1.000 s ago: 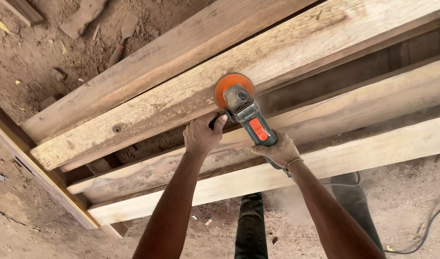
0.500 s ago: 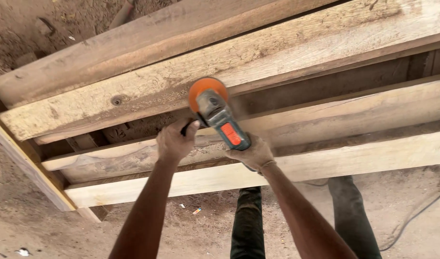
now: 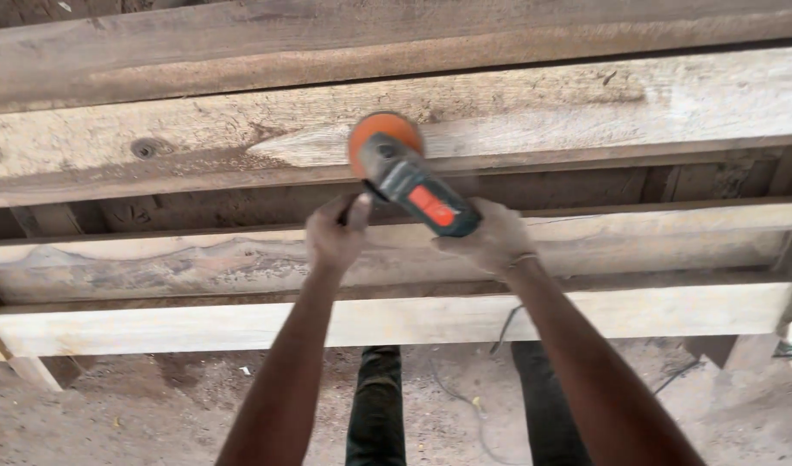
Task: Using an angle grinder to sand the surface of wooden planks.
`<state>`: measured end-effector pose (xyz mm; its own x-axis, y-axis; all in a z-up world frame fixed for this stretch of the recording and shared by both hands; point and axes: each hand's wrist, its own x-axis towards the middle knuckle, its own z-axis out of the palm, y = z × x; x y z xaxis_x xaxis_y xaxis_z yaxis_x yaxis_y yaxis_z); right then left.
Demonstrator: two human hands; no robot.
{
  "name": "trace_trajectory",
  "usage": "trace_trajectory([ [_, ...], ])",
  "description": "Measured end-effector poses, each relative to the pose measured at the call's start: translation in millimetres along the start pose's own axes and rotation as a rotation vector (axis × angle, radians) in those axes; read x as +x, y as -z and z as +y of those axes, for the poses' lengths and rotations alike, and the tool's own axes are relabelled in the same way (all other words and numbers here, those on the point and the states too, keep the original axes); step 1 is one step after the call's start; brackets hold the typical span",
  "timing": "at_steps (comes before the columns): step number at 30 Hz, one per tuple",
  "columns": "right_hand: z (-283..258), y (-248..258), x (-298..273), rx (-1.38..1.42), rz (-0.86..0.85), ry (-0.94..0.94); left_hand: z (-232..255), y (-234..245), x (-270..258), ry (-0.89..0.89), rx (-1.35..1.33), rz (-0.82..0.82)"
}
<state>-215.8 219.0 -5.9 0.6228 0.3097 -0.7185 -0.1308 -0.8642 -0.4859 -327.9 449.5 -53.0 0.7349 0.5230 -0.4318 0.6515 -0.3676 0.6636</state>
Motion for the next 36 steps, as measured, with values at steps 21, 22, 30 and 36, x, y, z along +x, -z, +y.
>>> trace_trajectory([
  [21, -12.7, 7.9, 17.4, 0.022, -0.149, -0.015, 2.0, -5.0, 3.7, 0.086, 0.005, -0.028],
  [22, -38.6, -0.7, 23.1, 0.017, -0.153, -0.01, -30.6, 6.2, 13.4, 0.09, 0.003, -0.022],
  [30, -124.0, -9.3, 34.9, -0.136, -0.227, 0.175, -87.5, 53.8, 42.6, -0.026, -0.159, 0.191],
  [36, -57.5, 47.4, 24.0, -0.098, -0.053, 0.158, 28.7, 12.2, 36.8, 0.16, 0.01, 0.041],
])
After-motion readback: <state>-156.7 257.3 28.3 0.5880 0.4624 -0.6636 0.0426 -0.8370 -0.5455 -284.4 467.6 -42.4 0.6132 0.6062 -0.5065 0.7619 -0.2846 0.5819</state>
